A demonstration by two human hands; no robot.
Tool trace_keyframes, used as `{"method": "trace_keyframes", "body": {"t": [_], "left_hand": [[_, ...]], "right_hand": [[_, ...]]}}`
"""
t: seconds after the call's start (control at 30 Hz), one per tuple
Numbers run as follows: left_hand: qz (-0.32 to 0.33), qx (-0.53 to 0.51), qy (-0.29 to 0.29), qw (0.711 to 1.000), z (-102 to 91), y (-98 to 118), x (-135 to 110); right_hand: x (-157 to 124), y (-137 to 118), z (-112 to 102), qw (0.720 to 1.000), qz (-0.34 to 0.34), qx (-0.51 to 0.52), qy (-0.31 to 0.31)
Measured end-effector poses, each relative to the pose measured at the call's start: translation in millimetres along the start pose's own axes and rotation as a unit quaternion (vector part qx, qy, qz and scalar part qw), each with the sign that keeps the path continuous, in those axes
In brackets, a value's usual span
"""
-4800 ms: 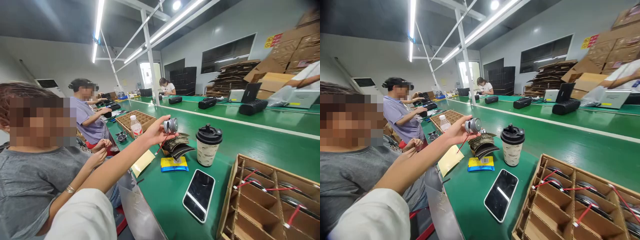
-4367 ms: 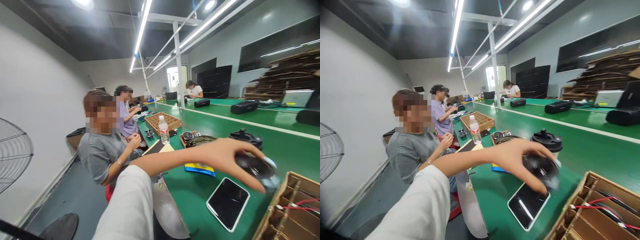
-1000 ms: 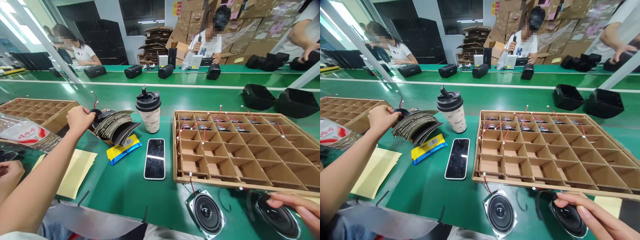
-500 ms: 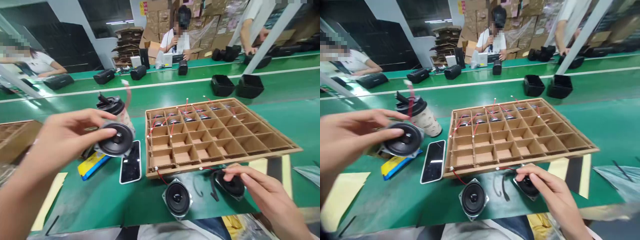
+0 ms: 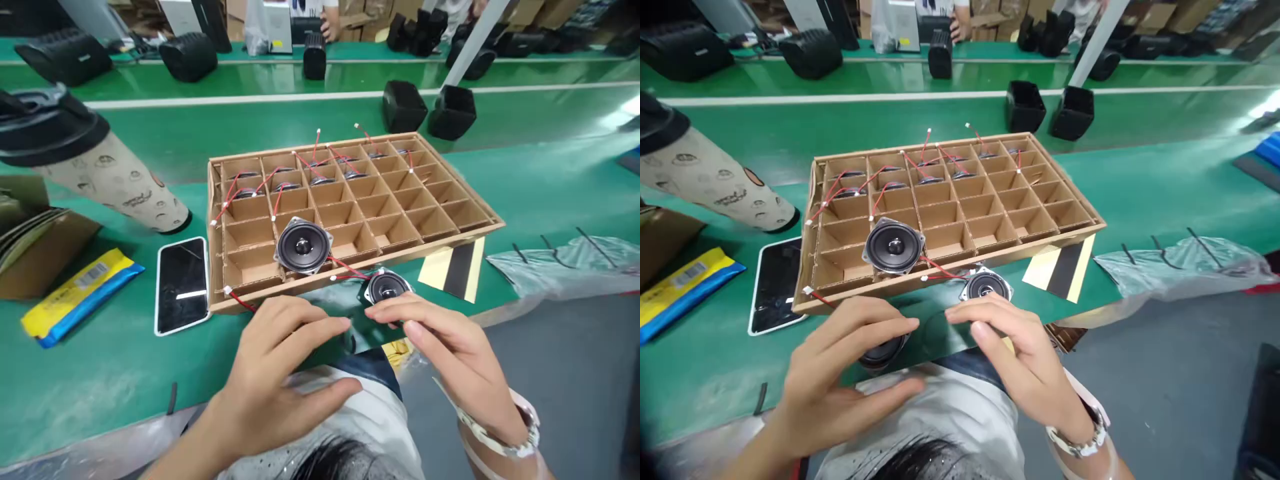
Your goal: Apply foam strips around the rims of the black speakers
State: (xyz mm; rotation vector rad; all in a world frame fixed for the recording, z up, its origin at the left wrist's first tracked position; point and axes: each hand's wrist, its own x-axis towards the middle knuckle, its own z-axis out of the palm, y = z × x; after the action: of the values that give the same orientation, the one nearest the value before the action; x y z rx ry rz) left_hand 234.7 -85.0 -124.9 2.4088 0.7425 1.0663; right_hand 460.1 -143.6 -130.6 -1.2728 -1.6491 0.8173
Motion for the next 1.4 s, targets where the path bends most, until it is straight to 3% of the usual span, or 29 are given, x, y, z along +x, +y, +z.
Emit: {"method": "trace_keyframes", "body": {"t": [0.13, 0.3, 0.53, 0.77, 0.9, 1.03, 1.17, 1.27, 1.4], "left_hand": [[-0.106, -0.038, 0.083, 0.990, 22.3, -1, -17], [-0.144, -0.099, 0.120, 0.977, 11.2, -5, -38], [-0.134, -0.105, 0.068, 0.983, -8.0, -18, -64], [-0.198, -0.118, 0.031, 0.973, -11.6, -29, -73], [-0.211, -0.162, 0.054, 0.962, -2.0, -18, -80], [-0.244, -0.194, 0.007, 0.950, -3.4, -2, -96], [-0.254, -0.106, 0.068, 0.959, -23.3, 0, -102], [-0.260, -0.111, 0.093, 0.955, -31.0, -1, -94], [-0.347, -0.139, 0.223, 0.900, -23.2, 6, -80]], "right_hand": [[-1, -8, 15, 0.994, -0.041, 0.076, -0.064], [0, -12, 22, 0.989, -0.061, 0.098, -0.087], [5, -7, 35, 0.994, -0.043, 0.040, -0.095], [7, 2, 40, 1.000, 0.004, -0.006, -0.013], [7, 5, 36, 1.000, 0.014, -0.014, -0.002], [18, -5, 36, 0.997, -0.048, -0.056, -0.015], [36, -18, 39, 0.987, -0.133, -0.084, -0.040], [42, -20, 40, 0.983, -0.171, -0.060, -0.042], [35, -15, 33, 0.983, -0.178, -0.050, 0.008]]}}
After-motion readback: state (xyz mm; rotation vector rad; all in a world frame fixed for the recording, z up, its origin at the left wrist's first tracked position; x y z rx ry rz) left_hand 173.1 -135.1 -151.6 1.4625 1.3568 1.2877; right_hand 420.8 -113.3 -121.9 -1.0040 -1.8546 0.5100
